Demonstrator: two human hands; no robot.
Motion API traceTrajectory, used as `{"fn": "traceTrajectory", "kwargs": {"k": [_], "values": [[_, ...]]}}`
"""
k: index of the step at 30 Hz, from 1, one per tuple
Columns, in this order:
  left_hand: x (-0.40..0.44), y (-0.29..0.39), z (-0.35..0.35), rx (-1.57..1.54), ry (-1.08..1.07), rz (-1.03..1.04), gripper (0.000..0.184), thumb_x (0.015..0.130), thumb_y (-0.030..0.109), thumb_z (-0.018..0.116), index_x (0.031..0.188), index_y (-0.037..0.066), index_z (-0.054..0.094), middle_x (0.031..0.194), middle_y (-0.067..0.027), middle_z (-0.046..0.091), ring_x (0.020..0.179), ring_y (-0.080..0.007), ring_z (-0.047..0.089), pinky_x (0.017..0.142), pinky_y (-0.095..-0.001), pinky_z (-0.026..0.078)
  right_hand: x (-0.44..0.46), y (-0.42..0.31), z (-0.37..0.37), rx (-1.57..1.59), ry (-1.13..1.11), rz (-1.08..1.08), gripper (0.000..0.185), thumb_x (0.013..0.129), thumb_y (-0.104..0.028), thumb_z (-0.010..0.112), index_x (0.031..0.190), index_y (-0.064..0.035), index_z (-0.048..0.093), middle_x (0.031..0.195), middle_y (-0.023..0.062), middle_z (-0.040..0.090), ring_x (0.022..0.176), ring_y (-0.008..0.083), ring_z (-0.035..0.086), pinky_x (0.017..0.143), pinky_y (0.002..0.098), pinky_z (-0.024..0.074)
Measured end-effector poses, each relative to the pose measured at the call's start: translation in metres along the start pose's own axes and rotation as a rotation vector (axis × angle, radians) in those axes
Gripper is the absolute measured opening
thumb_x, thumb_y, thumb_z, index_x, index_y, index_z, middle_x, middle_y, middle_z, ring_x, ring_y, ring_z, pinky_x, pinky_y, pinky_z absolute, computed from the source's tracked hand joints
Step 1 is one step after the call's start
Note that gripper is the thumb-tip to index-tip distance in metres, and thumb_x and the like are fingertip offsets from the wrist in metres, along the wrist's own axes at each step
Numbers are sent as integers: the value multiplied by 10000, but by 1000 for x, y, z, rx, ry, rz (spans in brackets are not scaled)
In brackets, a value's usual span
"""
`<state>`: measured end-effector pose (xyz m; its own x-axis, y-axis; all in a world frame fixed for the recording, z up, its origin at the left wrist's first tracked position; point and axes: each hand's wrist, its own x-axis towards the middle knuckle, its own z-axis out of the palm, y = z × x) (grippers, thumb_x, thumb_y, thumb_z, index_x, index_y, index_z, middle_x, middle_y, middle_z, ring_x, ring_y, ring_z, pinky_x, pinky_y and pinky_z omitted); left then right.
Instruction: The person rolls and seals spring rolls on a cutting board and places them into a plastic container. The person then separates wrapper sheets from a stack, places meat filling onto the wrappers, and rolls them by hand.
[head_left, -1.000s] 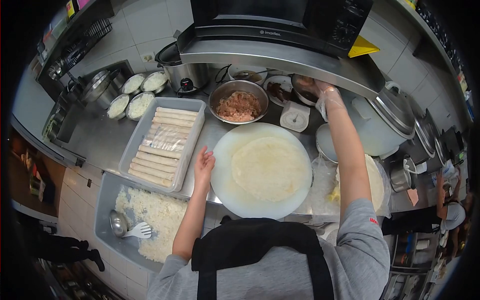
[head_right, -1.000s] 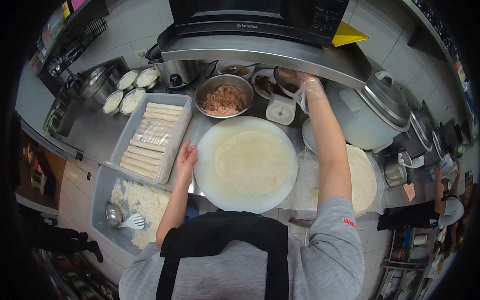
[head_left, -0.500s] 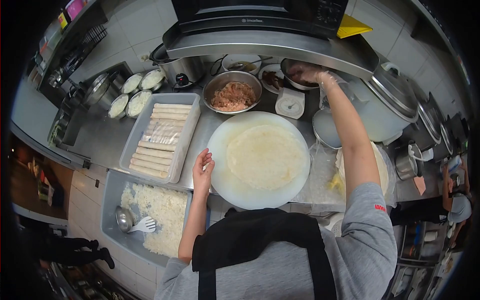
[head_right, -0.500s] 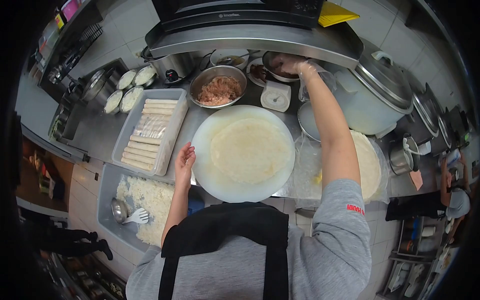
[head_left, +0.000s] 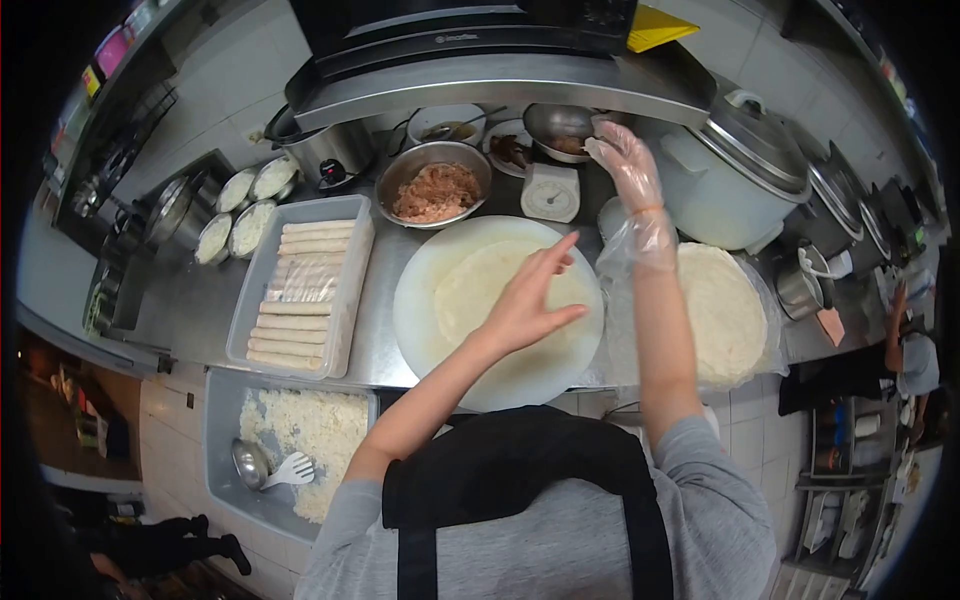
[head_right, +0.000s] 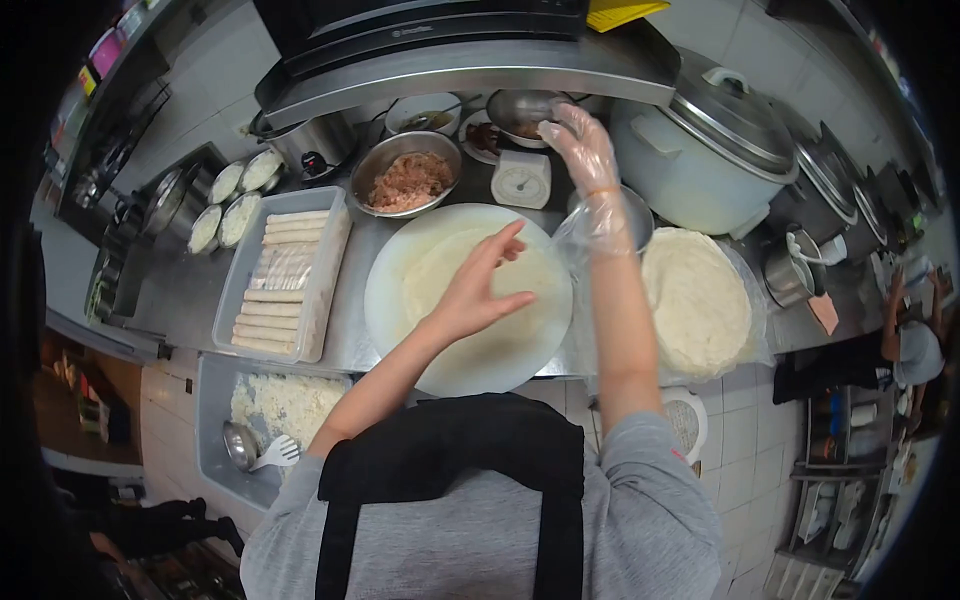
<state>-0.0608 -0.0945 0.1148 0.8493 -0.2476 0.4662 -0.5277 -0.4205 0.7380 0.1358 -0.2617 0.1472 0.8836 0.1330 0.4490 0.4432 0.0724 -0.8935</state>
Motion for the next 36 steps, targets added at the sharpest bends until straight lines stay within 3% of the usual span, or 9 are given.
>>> {"fn": "traceTrajectory", "kwargs": {"k": [4, 8, 10, 16, 20, 26, 30, 33, 36], "values": [[31, 10, 30, 120, -24, 223, 792, 786, 135, 672, 1457, 107, 252, 1000, -169, 609, 840, -314, 600, 732, -401, 481, -42, 13, 10, 666, 364, 169, 568, 885, -333, 615, 1327, -12, 458, 1337, 121, 509, 1205, 246, 493, 1054, 437, 325], [39, 17, 51, 100, -98, 364, 711, 781, 33, 595, 1433, 93, 318, 830, -158, 630, 651, -314, 611, 601, -409, 493, -61, 16, -8, 894, 349, 212, 767, 884, -571, 496, 1470, -140, 253, 1513, 90, 273, 1385, 312, 241, 1100, 536, 194], [35, 30, 59, 65, -161, 467, 671, 768, -20, 561, 1404, 87, 379, 820, -143, 633, 647, -298, 618, 593, -396, 495, -84, -44, 0, 1061, 409, 167, 830, 893, -592, 468, 1479, -79, 180, 1536, 137, 180, 1401, 336, 208, 1129, 511, 163], [19, 27, 64, -22, -222, 667, 590, 788, -27, 553, 1361, 60, 447, 691, -128, 580, 611, -294, 589, 576, -403, 478, -93, -47, -28, 892, 581, -60, 780, 902, -591, 460, 1436, -53, 277, 1473, 151, 305, 1327, 332, 328, 1104, 518, 236], [-1, 19, 49, -23, -224, 481, 658, 823, 34, 565, 1434, 63, 322, 705, -119, 580, 618, -302, 590, 595, -399, 479, -87, -11, -29, 608, 423, -89, 499, 924, -393, 556, 1246, -13, 527, 1214, 146, 569, 1108, 277, 557, 1003, 404, 415], [-65, -28, -15, -54, -265, -59, 673, 852, 69, 572, 1456, 104, 278, 708, -114, 575, 625, -297, 584, 615, -389, 466, -53, 7, 64, 193, 46, 78, 205, 831, -153, 655, 975, -7, 662, 825, 60, 655, 728, 172, 617, 689, 277, 510], [-112, -44, -58, -42, -118, -253, 522, 865, 93, 575, 1365, 98, 429, 740, -147, 607, 655, -314, 605, 650, -389, 478, -16, 57, 158, -379, -363, 11, 215, 738, -124, 668, 928, -24, 669, 849, 116, 677, 774, 204, 654, 717, 333, 516], [-140, -43, -85, -10, -3, -398, 449, 858, 36, 576, 1301, 63, 511, 690, -63, 549, 576, -158, 523, 585, -288, 437, -1, 54, 211, -942, -569, 25, 256, 756, -172, 630, 995, -112, 702, 1033, 168, 669, 962, 359, 635, 872, 442, 490], [-159, -33, -102, -27, 125, -483, 406, 862, 28, 576, 1266, 49, 544, 674, -33, 520, 570, -106, 482, 565, -258, 417, 1, 76, 252, -1077, -668, -154, 252, 770, -147, 621, 1001, -86, 702, 1048, 168, 667, 993, 345, 636, 874, 424, 500]]}}
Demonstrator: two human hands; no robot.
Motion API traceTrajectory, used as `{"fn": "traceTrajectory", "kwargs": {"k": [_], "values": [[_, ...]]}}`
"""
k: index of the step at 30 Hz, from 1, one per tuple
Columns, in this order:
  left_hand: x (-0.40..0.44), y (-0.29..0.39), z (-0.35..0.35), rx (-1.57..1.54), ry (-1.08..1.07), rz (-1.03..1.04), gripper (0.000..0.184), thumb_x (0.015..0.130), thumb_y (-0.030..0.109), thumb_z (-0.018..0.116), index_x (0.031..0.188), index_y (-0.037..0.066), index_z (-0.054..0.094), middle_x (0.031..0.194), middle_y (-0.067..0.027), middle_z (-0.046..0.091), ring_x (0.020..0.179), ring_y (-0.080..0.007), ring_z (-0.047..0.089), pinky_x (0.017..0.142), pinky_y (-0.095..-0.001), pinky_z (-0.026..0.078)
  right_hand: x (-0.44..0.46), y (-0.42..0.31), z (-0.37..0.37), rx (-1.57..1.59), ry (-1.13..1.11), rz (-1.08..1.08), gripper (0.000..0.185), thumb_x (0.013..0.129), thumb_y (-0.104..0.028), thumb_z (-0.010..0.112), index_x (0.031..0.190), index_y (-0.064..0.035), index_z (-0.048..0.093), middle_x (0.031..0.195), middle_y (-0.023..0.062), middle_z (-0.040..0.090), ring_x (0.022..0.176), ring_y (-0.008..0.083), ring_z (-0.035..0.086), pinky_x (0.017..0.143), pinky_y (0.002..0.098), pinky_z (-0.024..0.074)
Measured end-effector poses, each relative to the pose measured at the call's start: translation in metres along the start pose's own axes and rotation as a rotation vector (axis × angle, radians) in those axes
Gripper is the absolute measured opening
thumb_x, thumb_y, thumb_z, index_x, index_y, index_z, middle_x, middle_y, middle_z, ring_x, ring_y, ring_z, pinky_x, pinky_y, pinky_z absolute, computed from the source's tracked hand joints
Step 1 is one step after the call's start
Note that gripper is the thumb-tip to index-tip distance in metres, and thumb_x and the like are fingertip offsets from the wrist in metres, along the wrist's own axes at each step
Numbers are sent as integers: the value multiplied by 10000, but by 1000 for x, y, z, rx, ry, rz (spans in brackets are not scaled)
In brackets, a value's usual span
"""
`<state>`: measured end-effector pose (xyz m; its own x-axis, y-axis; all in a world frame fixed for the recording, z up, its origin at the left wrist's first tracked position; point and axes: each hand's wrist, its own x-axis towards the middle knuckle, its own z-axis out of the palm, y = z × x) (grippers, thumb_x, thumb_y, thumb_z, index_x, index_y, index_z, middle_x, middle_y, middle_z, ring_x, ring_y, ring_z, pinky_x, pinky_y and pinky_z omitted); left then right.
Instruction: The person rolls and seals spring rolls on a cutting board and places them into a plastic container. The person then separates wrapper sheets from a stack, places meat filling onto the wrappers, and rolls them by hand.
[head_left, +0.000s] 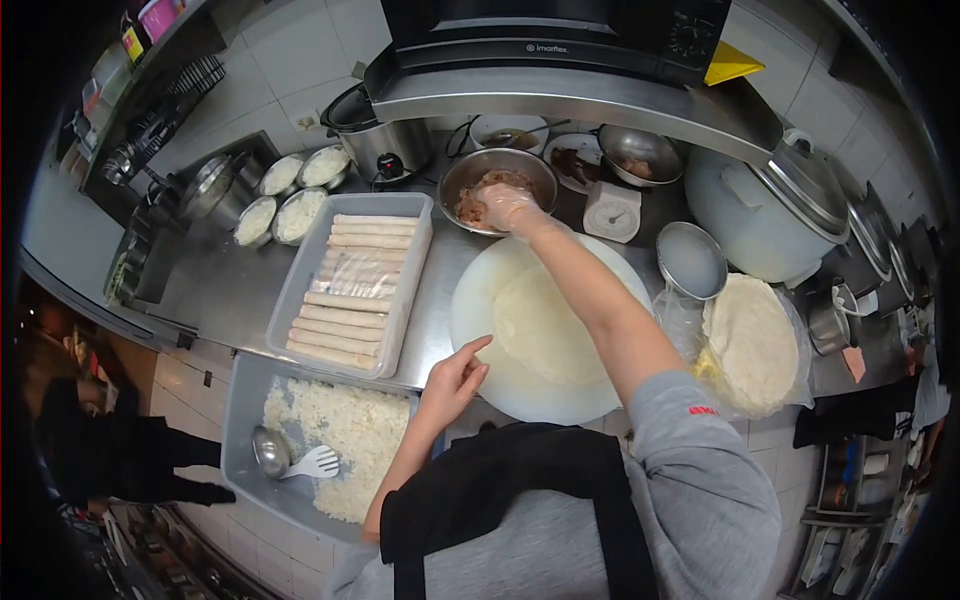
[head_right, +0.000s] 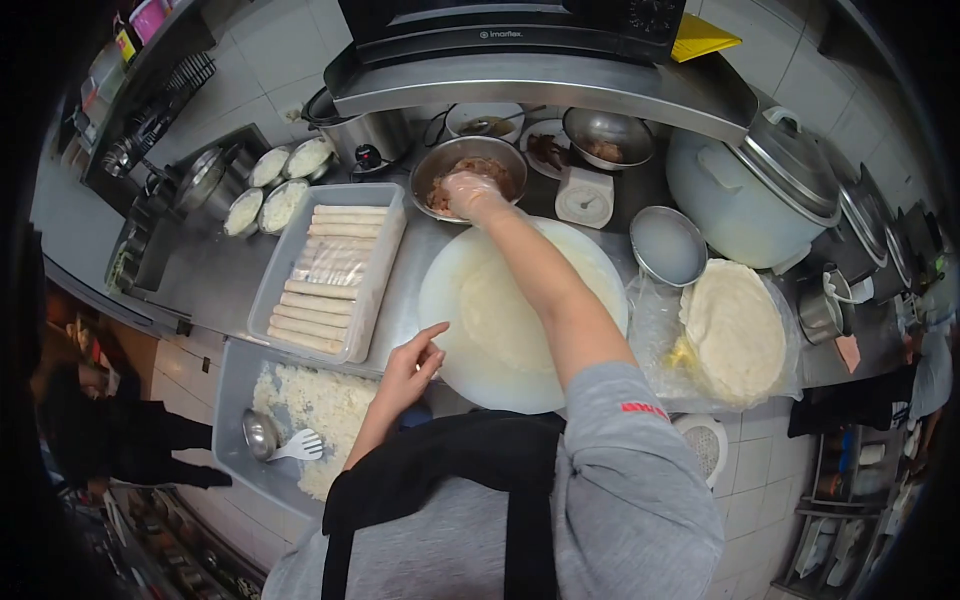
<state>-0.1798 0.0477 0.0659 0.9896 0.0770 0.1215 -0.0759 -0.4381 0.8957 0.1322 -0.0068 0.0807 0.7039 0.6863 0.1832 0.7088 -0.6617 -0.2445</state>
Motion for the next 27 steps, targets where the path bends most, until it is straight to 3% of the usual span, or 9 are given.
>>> {"fn": "traceTrajectory", "kwargs": {"k": [3, 6, 13, 22, 27], "values": [[-15, -9, -7, -27, 48, -65, 386, 872, 34, 579, 1257, 43, 550, 666, -28, 533, 563, -90, 486, 553, -248, 421, 15, -18, 3, -245, -179, -47, 254, 793, -119, 601, 1021, -57, 696, 1077, 166, 662, 1038, 320, 629, 882, 404, 508], [-27, -12, -10, -55, 86, -118, 380, 877, 34, 579, 1255, 43, 555, 653, -20, 527, 559, -75, 468, 549, -238, 416, 27, -21, 13, -271, -231, -37, 255, 814, -103, 587, 1036, -34, 689, 1096, 158, 660, 1051, 296, 631, 879, 390, 514], [-41, -28, -8, -82, 123, -129, 391, 867, 24, 578, 1257, 44, 563, 642, 2, 513, 561, -61, 451, 541, -221, 396, 23, -17, 21, -234, -131, -6, 232, 817, -105, 613, 1026, -76, 710, 1106, 113, 669, 1051, 278, 634, 846, 391, 530], [-40, -16, 0, -92, 22, -180, 373, 901, 53, 555, 1272, 15, 544, 690, 10, 522, 633, -69, 504, 581, -211, 413, -1, 1, 1, -65, -1, 157, 228, 816, -105, 603, 1019, -51, 693, 1078, 147, 669, 1012, 295, 649, 837, 399, 532], [-35, -11, 10, -106, -14, -169, 368, 901, 51, 552, 1268, 18, 550, 691, 12, 523, 629, -66, 499, 576, -210, 410, -17, 13, -12, -118, -132, 131, 237, 822, -66, 561, 1018, -45, 693, 1065, 176, 666, 1003, 305, 651, 846, 410, 526]]}}
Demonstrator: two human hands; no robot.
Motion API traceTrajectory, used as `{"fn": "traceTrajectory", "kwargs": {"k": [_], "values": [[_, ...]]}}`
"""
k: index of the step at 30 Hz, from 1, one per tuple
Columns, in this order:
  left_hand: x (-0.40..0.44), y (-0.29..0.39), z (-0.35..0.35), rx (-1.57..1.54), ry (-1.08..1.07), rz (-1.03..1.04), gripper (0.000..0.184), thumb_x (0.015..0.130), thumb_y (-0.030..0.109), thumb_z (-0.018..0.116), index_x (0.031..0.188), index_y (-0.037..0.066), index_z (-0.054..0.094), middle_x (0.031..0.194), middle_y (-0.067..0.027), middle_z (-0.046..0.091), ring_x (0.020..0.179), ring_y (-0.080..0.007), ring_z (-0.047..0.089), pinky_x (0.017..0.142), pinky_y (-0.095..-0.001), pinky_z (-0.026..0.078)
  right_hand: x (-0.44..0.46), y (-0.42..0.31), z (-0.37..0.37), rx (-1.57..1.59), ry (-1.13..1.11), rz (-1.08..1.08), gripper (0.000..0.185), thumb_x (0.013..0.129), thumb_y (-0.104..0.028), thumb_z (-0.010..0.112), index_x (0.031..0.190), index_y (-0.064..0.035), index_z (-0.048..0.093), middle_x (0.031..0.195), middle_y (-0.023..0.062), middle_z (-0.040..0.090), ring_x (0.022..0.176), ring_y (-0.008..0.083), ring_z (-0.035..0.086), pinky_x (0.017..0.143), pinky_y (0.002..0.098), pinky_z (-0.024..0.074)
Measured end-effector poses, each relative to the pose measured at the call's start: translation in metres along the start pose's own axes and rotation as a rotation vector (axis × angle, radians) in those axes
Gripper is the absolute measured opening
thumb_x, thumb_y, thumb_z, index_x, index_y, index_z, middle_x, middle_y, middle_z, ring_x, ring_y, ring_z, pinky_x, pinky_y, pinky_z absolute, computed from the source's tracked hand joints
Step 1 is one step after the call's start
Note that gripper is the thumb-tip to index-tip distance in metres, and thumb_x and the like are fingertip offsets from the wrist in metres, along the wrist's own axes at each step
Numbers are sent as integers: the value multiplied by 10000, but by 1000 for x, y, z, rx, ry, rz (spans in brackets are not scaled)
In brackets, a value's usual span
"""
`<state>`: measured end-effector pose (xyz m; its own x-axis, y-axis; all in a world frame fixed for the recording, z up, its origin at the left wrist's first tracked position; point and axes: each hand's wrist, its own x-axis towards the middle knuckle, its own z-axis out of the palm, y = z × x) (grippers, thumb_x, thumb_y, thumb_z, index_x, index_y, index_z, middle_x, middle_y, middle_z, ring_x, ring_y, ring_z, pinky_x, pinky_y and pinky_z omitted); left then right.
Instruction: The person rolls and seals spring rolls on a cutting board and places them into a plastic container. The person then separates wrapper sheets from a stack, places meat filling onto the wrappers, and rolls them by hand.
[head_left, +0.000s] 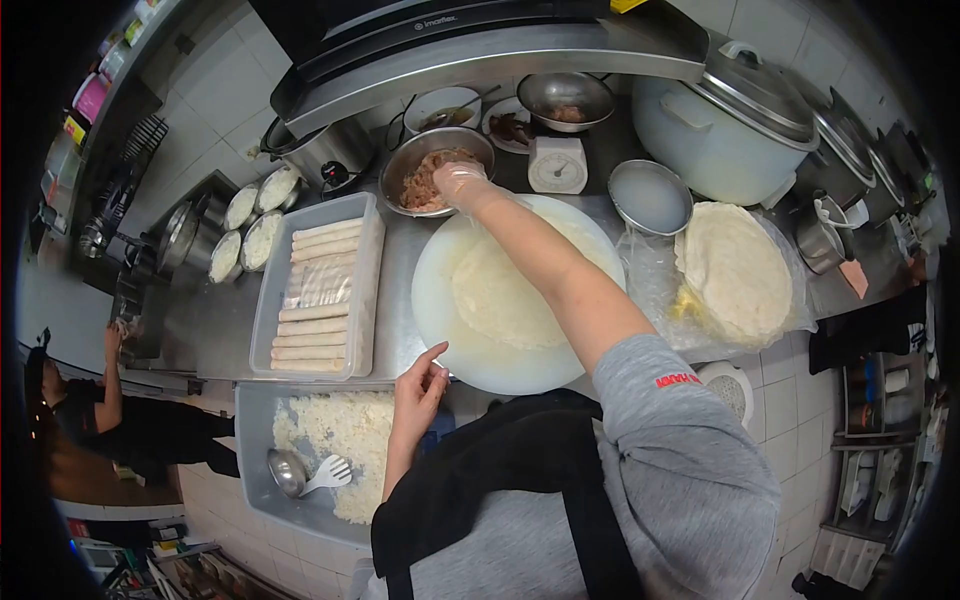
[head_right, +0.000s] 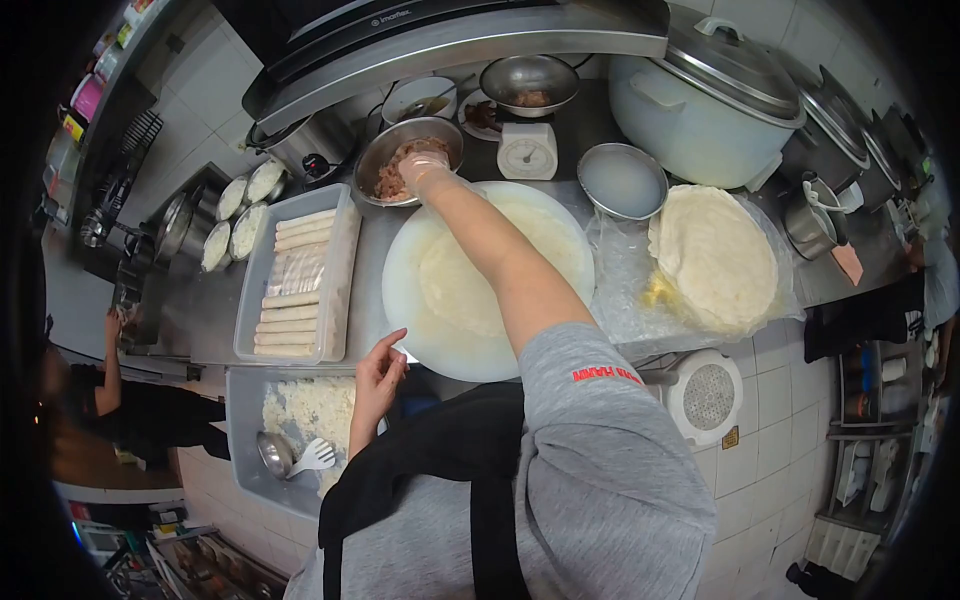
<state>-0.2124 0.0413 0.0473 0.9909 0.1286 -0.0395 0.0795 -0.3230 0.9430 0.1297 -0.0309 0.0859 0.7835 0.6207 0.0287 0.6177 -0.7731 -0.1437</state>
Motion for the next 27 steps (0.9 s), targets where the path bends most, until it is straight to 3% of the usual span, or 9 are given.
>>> {"fn": "traceTrajectory", "kwargs": {"k": [7, 10, 13, 16, 18, 21, 24, 26, 27], "values": [[4, 3, 16, 21, -12, 51, 362, 884, 40, 578, 1245, 33, 568, 655, 16, 499, 574, -54, 433, 540, -212, 371, -7, 16, 4, 250, 160, 46, 225, 791, -72, 589, 980, -6, 692, 1001, 176, 682, 935, 321, 666, 819, 417, 522], [5, 1, 19, -2, -24, 30, 356, 892, 49, 572, 1247, 36, 568, 652, 16, 498, 576, -53, 441, 544, -213, 378, -19, 18, 8, 708, 463, 61, 173, 814, -106, 595, 915, -6, 695, 896, 157, 700, 833, 270, 683, 757, 375, 534], [5, 2, 24, -9, -42, 31, 349, 898, 58, 568, 1246, 38, 569, 650, 16, 497, 578, -54, 454, 544, -216, 386, -34, 16, -4, 1315, 232, 336, 137, 801, -102, 612, 882, -33, 698, 875, 140, 688, 774, 209, 673, 682, 337, 547], [7, 1, 26, -1, -70, 32, 346, 901, 65, 566, 1245, 38, 567, 660, 16, 503, 584, -56, 467, 552, -219, 399, -33, 34, -2, 1985, 263, 115, 155, 836, -160, 643, 913, -28, 673, 820, 97, 661, 725, 178, 642, 625, 337, 549], [10, 5, 30, -14, -84, 30, 342, 902, 72, 564, 1243, 36, 568, 669, 11, 508, 589, -60, 473, 561, -222, 408, -41, 55, -16, 2232, 285, -104, 253, 864, -230, 655, 959, 3, 632, 910, 115, 655, 767, 213, 634, 699, 359, 565], [15, 11, 35, 0, -99, 33, 338, 904, 82, 563, 1239, 36, 569, 678, 1, 516, 593, -68, 481, 575, -227, 420, -58, 87, -59, 2297, 147, -170, 388, 940, -304, 548, 1069, 62, 557, 1076, 211, 609, 947, 334, 629, 872, 450, 523], [22, 18, 43, 5, -140, 30, 334, 904, 90, 563, 1234, 38, 572, 681, -8, 523, 594, -77, 489, 580, -233, 427, -73, 123, -83, 2151, 149, -142, 328, 914, -231, 581, 969, 90, 540, 1217, 262, 492, 1107, 387, 560, 986, 420, 483], [25, 20, 47, 9, -171, 29, 333, 905, 95, 562, 1233, 41, 572, 691, -5, 533, 605, -76, 496, 587, -231, 430, -70, 159, -83, 2018, 214, -227, 287, 850, -113, 618, 1045, 85, 549, 1045, 207, 597, 958, 301, 613, 931, 395, 511], [26, 20, 48, 15, -185, 31, 334, 906, 96, 560, 1235, 44, 571, 702, 1, 540, 617, -71, 500, 593, -226, 432, -73, 165, -91, 1913, 313, -176, 184, 800, -123, 641, 782, 61, 635, 884, 161, 647, 819, 226, 626, 800, 340, 529]]}}
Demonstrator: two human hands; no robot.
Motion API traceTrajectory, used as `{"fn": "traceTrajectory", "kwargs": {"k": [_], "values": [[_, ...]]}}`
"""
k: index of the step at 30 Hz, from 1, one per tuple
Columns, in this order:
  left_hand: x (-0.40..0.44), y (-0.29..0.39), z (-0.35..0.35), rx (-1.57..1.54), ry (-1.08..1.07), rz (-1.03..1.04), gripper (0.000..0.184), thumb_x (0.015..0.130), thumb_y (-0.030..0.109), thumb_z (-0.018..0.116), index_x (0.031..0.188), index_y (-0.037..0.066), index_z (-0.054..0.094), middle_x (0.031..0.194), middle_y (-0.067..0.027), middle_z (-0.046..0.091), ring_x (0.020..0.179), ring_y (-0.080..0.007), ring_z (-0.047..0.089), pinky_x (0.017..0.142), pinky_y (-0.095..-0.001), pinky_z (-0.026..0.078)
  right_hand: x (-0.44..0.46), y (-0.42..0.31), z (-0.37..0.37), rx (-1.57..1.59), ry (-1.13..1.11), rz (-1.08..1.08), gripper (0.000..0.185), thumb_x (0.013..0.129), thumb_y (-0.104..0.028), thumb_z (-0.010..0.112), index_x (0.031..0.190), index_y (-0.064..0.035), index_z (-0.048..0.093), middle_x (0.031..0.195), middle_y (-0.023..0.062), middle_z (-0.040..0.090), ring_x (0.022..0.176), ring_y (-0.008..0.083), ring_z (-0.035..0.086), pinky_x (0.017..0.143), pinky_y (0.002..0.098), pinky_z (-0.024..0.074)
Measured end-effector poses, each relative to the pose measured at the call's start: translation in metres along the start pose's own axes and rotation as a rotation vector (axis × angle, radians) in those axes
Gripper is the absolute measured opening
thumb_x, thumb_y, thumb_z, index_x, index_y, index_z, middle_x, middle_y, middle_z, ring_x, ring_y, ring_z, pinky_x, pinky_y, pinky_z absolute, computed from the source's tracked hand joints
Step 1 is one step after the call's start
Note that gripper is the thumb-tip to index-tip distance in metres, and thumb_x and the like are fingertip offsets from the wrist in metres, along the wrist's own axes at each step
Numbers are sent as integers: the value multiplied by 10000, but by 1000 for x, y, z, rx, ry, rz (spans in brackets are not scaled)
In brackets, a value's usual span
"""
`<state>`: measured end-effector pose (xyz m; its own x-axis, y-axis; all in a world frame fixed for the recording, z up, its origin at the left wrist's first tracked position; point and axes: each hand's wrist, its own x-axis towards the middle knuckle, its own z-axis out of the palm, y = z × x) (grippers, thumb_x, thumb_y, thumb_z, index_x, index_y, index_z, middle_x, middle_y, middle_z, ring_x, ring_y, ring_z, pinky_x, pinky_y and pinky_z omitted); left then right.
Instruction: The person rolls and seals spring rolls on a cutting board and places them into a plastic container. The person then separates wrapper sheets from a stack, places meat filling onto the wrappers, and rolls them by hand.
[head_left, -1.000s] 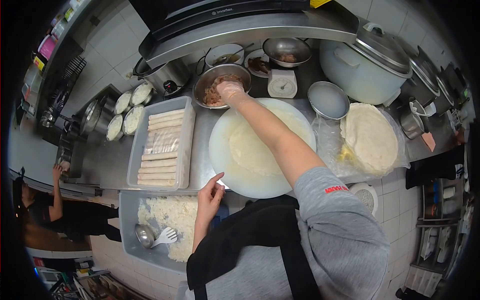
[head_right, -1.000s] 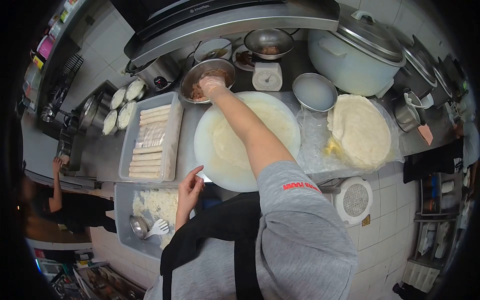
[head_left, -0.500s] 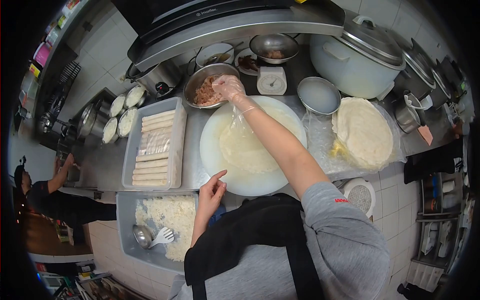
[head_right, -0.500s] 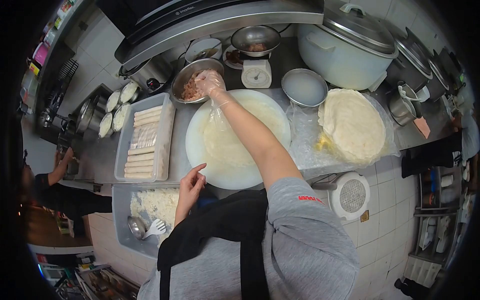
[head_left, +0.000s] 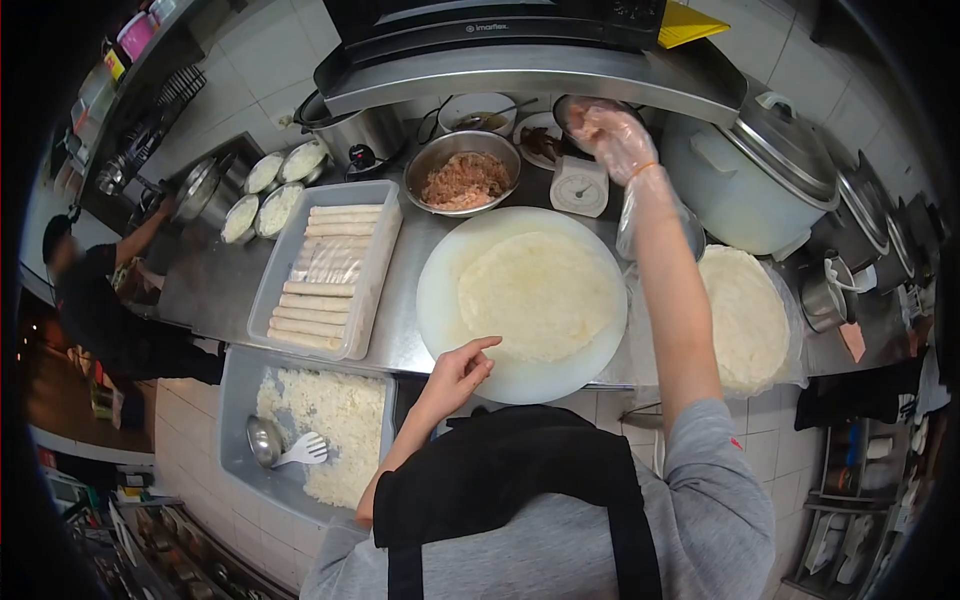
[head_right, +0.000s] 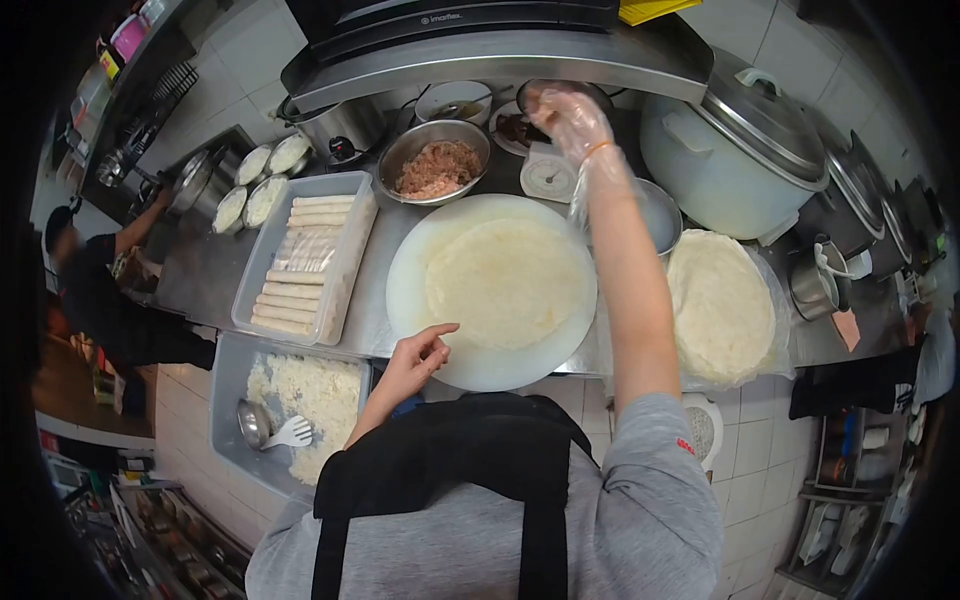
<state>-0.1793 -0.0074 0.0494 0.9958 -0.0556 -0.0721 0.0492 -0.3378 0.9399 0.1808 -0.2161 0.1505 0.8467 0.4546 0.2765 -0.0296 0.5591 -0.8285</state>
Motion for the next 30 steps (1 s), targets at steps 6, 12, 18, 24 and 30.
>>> {"fn": "traceTrajectory", "kwargs": {"k": [6, 12, 18, 24, 30], "values": [[13, 9, 6, 19, -35, 50, 335, 898, 85, 566, 1229, 37, 572, 693, -19, 539, 604, -90, 495, 593, -246, 432, 34, -17, -29, -1191, 176, -13, 195, 772, -164, 669, 925, -45, 689, 974, 90, 682, 922, 195, 620, 822, 308, 467], [23, 5, 2, -2, -22, 57, 332, 903, 89, 562, 1231, 39, 571, 705, -8, 544, 617, -80, 493, 599, -235, 429, 55, -32, -22, -1837, 21, 37, 271, 766, -239, 657, 985, -83, 696, 1002, 84, 684, 915, 199, 626, 839, 316, 467], [32, 2, 0, -21, -36, 53, 330, 914, 107, 562, 1236, 36, 568, 717, 14, 535, 637, -66, 489, 608, -222, 427, 56, -30, -30, -1217, 44, 22, 298, 751, -337, 629, 886, -85, 711, 880, 76, 691, 837, 193, 624, 772, 320, 483], [35, 5, 1, -49, -50, 46, 331, 916, 109, 560, 1238, 34, 568, 716, 19, 532, 637, -64, 480, 612, -219, 425, 53, -39, -17, -1483, 230, 142, 285, 827, -290, 628, 976, -55, 688, 892, 96, 690, 861, 178, 629, 749, 298, 511], [30, -1, -1, -91, -47, 34, 337, 916, 106, 554, 1244, 26, 561, 730, 17, 534, 642, -64, 480, 618, -220, 427, 58, -39, -29, -1366, 281, 102, 269, 841, -270, 629, 1012, -67, 674, 939, 93, 683, 879, 190, 631, 779, 304, 516]]}}
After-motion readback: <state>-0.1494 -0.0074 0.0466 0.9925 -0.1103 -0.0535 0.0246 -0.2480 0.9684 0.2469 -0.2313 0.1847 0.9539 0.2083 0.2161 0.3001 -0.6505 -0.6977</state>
